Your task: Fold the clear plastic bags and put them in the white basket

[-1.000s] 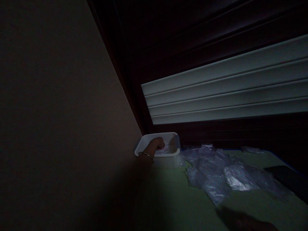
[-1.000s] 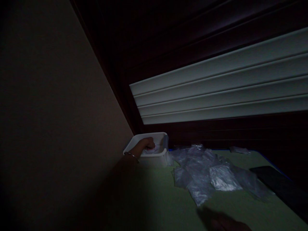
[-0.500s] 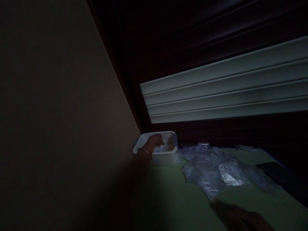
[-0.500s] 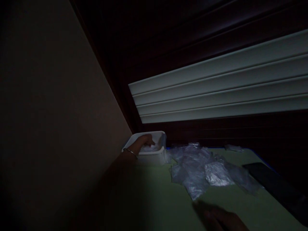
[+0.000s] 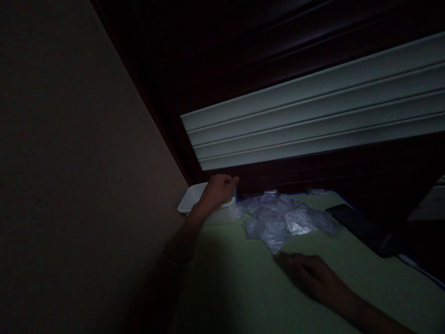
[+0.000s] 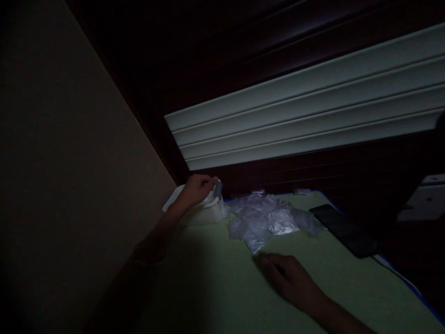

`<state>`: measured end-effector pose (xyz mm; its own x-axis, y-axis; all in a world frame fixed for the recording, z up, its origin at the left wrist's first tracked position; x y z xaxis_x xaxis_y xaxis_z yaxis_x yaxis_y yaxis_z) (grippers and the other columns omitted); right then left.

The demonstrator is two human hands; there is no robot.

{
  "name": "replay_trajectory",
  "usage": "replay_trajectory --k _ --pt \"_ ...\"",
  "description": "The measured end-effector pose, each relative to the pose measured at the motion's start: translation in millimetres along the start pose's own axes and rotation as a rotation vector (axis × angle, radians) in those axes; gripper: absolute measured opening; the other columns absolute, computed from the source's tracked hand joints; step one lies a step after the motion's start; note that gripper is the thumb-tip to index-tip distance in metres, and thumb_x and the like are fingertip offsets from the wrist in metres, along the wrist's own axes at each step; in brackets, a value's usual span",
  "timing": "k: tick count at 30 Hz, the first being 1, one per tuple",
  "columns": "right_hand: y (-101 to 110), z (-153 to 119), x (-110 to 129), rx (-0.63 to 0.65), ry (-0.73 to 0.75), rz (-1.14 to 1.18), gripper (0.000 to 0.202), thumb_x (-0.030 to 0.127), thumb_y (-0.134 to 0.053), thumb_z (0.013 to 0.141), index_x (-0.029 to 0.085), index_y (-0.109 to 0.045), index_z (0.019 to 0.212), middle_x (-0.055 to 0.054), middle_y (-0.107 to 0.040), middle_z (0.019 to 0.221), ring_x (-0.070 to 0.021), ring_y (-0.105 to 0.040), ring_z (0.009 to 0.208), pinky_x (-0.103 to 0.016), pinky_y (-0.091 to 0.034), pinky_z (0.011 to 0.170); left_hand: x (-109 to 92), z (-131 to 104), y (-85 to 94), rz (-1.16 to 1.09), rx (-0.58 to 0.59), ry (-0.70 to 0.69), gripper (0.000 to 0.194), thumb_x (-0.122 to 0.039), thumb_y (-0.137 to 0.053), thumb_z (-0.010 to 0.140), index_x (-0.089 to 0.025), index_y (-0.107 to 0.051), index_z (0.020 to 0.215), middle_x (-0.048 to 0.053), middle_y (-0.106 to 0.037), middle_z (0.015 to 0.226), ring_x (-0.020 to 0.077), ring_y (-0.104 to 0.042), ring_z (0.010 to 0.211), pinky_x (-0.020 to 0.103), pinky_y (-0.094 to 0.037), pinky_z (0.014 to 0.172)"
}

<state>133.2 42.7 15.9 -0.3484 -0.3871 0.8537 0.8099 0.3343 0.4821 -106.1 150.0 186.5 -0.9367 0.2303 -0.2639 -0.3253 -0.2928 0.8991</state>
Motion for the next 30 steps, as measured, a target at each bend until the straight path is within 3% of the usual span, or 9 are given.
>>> replay_trajectory --k 2,6,9,12,16,21,25,30 --pt "-5 0 -5 0.046 -0.003 -0.015 0.047 0.049 -0.039 0.097 0.018 -0.063 0.072 0.0 -0.06 0.064 -0.0148 -0.054 0.059 -0.025 -0.041 0.056 -25 -22 -28.2 -0.103 0.077 -0.057 0.048 -0.049 -0.042 0.093 -0.013 -0.071 0.078 0.003 -0.067 0.071 0.0137 -0.059 0.066 0.023 -0.039 0.063" --pt "-9 1 -11 0.069 0.003 -0.022 0.045 0.048 -0.038 0.098 0.018 -0.055 0.068 0.002 -0.052 0.062 -0.0131 -0.048 0.059 -0.025 -0.034 0.056 -60 -45 -106.2 -0.179 0.275 -0.152 0.032 -0.036 -0.048 0.092 -0.014 -0.071 0.086 0.005 -0.071 0.083 0.016 -0.062 0.074 0.024 -0.043 0.068" --pt "-10 2 -11 0.062 0.02 0.002 0.046 0.048 -0.037 0.098 0.018 -0.052 0.067 0.003 -0.048 0.061 -0.0123 -0.045 0.058 -0.025 -0.032 0.055 -78 -38 -150.5 -0.166 0.286 -0.223 0.026 -0.027 -0.05 0.09 -0.015 -0.072 0.094 0.009 -0.071 0.098 0.0192 -0.064 0.089 0.026 -0.046 0.081" --pt "-9 3 -10 0.053 0.027 0.011 0.048 0.05 -0.036 0.097 0.018 -0.05 0.065 0.004 -0.045 0.058 -0.0116 -0.041 0.055 -0.025 -0.031 0.054 -94 -22 -177.4 -0.104 0.27 -0.253 0.03 -0.031 -0.053 0.09 -0.013 -0.068 0.109 0.013 -0.068 0.113 0.0239 -0.06 0.107 0.032 -0.044 0.097" --pt "-8 4 -7 0.038 0.067 -0.005 0.049 0.052 -0.035 0.097 0.018 -0.049 0.064 0.004 -0.044 0.059 -0.0115 -0.041 0.055 -0.025 -0.03 0.054 -106 -4 -199.7 -0.037 0.32 -0.262 0.044 -0.043 -0.061 0.086 -0.01 -0.064 0.115 0.018 -0.063 0.12 0.0298 -0.053 0.118 0.039 -0.04 0.104" --pt "-8 4 -6 0.026 0.075 -0.012 0.05 0.052 -0.035 0.097 0.019 -0.048 0.062 0.004 -0.043 0.057 -0.0112 -0.04 0.054 -0.025 -0.029 0.052 -101 3 -215.5 -0.119 0.379 -0.197 0.031 -0.032 -0.07 0.078 -0.013 -0.069 0.102 0.013 -0.07 0.105 0.0252 -0.063 0.101 0.033 -0.046 0.093" --pt "-8 3 -3 0.028 0.09 -0.014 0.047 0.048 -0.037 0.097 0.019 -0.048 0.062 0.004 -0.043 0.057 -0.0112 -0.04 0.054 -0.025 -0.028 0.053 -96 2 -213.6 -0.196 0.333 -0.157 0.024 -0.021 -0.065 0.08 -0.013 -0.07 0.102 0.01 -0.073 0.098 0.0203 -0.066 0.09 0.028 -0.049 0.083" --pt "-5 6 -6 0.006 0.047 0.041 0.046 0.047 -0.04 0.095 0.019 -0.046 0.06 0.004 -0.04 0.056 -0.0114 -0.038 0.054 -0.026 -0.028 0.053 -93 -1 -195.5 -0.306 0.268 -0.145 0.019 -0.02 -0.056 0.086 -0.013 -0.073 0.092 0.006 -0.074 0.093 0.0159 -0.067 0.087 0.022 -0.048 0.079"
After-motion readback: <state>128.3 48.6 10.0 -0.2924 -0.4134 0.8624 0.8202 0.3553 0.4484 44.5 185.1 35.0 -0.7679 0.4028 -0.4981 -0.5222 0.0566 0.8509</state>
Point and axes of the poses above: each hand's wrist, its own z-axis towards the middle knuckle, its own y-axis out of the back of the hand, x = y × z, the point moved 6 cm from there along z, towards the middle knuckle
